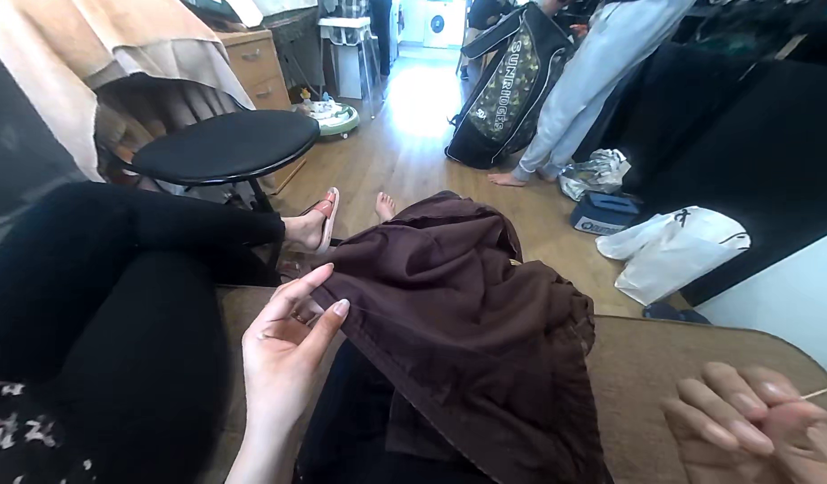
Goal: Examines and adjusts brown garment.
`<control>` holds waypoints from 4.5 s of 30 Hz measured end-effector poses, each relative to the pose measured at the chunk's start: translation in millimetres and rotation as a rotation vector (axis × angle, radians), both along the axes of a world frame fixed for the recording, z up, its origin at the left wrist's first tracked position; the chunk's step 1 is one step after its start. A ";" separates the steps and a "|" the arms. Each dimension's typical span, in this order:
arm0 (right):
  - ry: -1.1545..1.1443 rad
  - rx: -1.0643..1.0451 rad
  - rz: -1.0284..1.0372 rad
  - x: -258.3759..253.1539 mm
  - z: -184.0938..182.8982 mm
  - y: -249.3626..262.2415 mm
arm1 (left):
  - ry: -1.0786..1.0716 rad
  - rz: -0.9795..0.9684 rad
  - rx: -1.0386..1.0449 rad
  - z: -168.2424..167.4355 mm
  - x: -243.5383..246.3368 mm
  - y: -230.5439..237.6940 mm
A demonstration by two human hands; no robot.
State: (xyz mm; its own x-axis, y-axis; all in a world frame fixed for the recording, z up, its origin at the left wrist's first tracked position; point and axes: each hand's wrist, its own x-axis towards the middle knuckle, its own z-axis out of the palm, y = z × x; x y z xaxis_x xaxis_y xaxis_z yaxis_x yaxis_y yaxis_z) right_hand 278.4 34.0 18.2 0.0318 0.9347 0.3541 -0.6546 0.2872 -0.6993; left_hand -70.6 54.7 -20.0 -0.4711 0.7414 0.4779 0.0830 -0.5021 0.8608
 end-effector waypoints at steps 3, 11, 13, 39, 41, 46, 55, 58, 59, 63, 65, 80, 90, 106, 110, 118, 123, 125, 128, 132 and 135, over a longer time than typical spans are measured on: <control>-0.222 0.036 -0.039 2.6 4.2 -2.4 | -0.016 -0.142 -0.005 6.0 8.6 -8.9; -0.528 0.212 0.137 -50.9 25.8 -24.1 | 0.003 -0.517 0.062 29.5 52.1 -41.1; -0.388 0.164 0.239 -60.6 27.1 -22.5 | -0.016 -0.548 0.074 31.2 57.2 -42.3; 0.055 -0.029 0.508 -92.8 0.5 -16.4 | 0.198 -0.671 0.113 34.7 85.1 -45.7; 0.062 -0.048 0.520 -94.5 1.1 -17.8 | 0.220 -0.684 0.097 35.3 83.9 -46.1; 0.082 -0.072 0.559 -95.6 0.0 -18.1 | 0.204 -0.725 0.046 34.6 81.6 -46.9; 0.051 -0.101 0.566 -95.4 0.7 -20.1 | 0.162 -0.747 0.007 33.2 80.0 -47.9; 0.047 -0.098 0.575 -94.7 -1.2 -19.2 | 0.153 -0.754 0.010 32.0 80.0 -47.1; 0.047 -0.097 0.577 -94.5 -1.7 -19.0 | 0.152 -0.758 0.009 31.9 80.0 -47.0; 0.053 -0.094 0.583 -94.0 -3.2 -17.9 | 0.148 -0.773 -0.001 32.3 79.3 -46.7; 0.057 -0.095 0.585 -94.1 -3.6 -17.8 | 0.143 -0.783 0.003 32.2 78.8 -46.3; -0.143 0.112 0.336 -73.3 1.9 -14.5 | 0.035 -0.609 0.012 22.9 74.1 -39.7; -0.571 0.360 -0.095 -53.0 13.7 -22.0 | -0.008 -0.572 0.022 27.8 65.5 -41.9; -0.770 0.295 -0.091 -102.4 -10.0 -35.6 | -0.055 -0.634 0.006 31.3 63.9 -53.4; -0.770 0.273 -0.099 -102.9 -9.6 -35.9 | -0.052 -0.642 0.021 29.9 67.9 -55.0; -0.764 0.254 -0.087 -100.8 -9.5 -35.2 | -0.070 -0.652 0.037 29.1 69.2 -55.5; -0.774 0.241 -0.080 -100.5 -9.0 -35.2 | -0.067 -0.644 0.043 29.8 69.5 -56.3; -0.772 0.243 -0.079 -100.4 -8.8 -35.0 | -0.057 -0.636 0.049 30.0 69.5 -56.4; -0.775 0.264 -0.105 -100.4 -8.6 -34.3 | -0.053 -0.634 0.049 29.9 68.7 -56.0; -0.796 0.307 -0.152 -99.9 -10.8 -31.6 | -0.057 -0.676 0.027 29.9 65.9 -54.5; -0.795 0.311 -0.158 -99.5 -12.4 -30.0 | -0.081 -0.732 0.025 29.4 66.2 -53.9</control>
State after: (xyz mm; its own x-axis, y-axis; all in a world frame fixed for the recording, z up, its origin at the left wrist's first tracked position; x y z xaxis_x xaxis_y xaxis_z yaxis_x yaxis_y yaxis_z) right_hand 178.9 4.0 5.9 -0.2124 0.7970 0.5653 0.0591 0.5879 -0.8067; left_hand -4.3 0.8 9.3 0.1058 0.8691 0.4831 -0.3444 -0.4238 0.8377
